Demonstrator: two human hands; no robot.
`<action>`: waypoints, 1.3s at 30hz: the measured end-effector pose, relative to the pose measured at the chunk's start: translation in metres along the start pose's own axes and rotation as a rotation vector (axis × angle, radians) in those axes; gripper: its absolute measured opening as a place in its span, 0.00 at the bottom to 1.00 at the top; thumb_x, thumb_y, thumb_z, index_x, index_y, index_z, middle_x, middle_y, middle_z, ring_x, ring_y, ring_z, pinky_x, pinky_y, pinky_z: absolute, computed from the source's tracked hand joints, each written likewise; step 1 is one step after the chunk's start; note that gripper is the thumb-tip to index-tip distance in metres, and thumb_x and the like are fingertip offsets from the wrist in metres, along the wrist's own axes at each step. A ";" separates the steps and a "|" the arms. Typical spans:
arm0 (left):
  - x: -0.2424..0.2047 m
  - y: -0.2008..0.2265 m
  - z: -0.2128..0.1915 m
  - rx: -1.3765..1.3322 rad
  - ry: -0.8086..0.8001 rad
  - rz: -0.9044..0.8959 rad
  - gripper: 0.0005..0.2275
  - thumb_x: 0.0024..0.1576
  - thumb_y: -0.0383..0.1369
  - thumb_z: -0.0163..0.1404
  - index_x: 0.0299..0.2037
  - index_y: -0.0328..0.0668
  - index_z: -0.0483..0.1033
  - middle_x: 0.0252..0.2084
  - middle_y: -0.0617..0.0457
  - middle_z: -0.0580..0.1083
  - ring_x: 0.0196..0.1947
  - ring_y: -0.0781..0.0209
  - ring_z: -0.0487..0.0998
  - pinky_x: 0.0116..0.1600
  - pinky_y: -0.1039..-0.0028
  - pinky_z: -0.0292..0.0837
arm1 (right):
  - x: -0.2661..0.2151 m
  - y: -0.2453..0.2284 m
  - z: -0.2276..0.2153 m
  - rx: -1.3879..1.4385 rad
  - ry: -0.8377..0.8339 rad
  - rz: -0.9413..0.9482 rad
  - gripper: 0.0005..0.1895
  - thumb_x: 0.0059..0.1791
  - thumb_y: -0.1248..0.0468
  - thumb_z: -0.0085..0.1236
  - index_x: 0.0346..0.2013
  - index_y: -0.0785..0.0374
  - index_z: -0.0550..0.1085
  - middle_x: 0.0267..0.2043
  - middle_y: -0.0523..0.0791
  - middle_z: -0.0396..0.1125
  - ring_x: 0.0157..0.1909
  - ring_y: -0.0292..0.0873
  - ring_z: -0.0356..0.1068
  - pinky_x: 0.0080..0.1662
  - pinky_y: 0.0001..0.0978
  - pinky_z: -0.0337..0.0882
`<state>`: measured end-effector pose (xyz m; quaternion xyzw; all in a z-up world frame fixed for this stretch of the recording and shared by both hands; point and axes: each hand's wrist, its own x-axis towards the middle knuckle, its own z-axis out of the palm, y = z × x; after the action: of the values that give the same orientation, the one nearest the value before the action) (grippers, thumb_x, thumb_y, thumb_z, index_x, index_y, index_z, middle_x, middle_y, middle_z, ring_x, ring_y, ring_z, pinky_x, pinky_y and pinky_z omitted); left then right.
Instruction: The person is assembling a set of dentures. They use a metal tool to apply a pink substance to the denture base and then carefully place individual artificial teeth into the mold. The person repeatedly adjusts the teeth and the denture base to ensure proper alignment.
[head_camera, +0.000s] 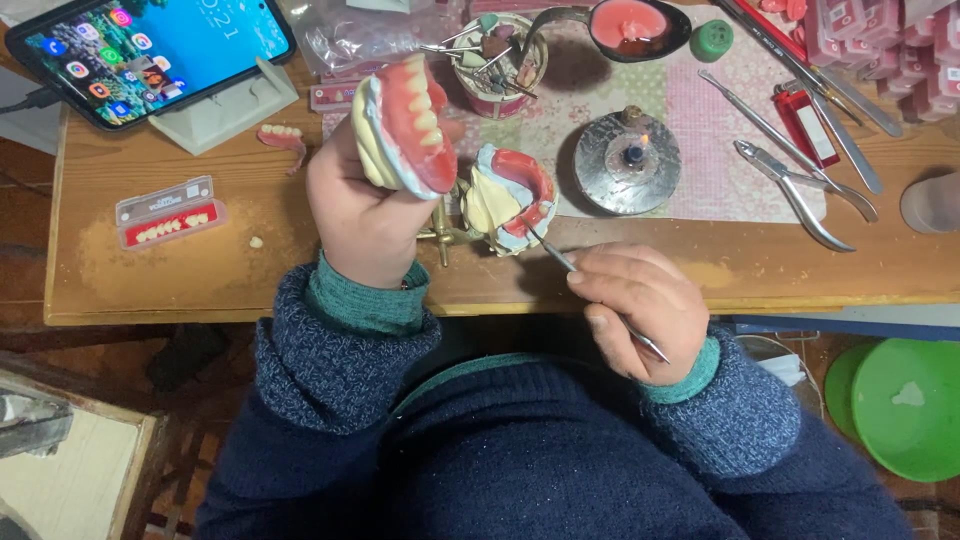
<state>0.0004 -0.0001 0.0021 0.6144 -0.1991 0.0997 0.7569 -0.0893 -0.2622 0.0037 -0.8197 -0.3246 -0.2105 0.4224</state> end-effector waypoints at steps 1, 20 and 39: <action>0.000 -0.001 -0.001 0.000 -0.001 0.000 0.20 0.61 0.16 0.57 0.63 0.30 0.71 0.56 0.49 0.77 0.54 0.61 0.82 0.63 0.71 0.78 | -0.001 0.001 0.000 -0.001 0.001 0.000 0.09 0.51 0.70 0.54 0.45 0.70 0.74 0.47 0.56 0.72 0.50 0.56 0.75 0.54 0.46 0.75; 0.000 -0.002 0.001 -0.006 0.017 -0.030 0.21 0.61 0.17 0.57 0.65 0.29 0.71 0.54 0.46 0.78 0.55 0.58 0.82 0.64 0.68 0.78 | -0.004 0.004 0.000 0.030 0.023 0.013 0.08 0.52 0.69 0.55 0.44 0.70 0.74 0.46 0.54 0.73 0.50 0.56 0.75 0.54 0.45 0.75; 0.002 0.000 0.002 0.038 0.023 -0.006 0.21 0.60 0.16 0.57 0.64 0.30 0.72 0.54 0.48 0.78 0.55 0.60 0.82 0.64 0.70 0.77 | -0.009 0.004 0.001 0.032 0.081 0.013 0.07 0.52 0.70 0.53 0.44 0.70 0.74 0.45 0.55 0.71 0.49 0.56 0.75 0.54 0.45 0.75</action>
<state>0.0021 -0.0023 0.0030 0.6282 -0.1864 0.1082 0.7476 -0.0927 -0.2664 -0.0046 -0.8058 -0.3051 -0.2356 0.4496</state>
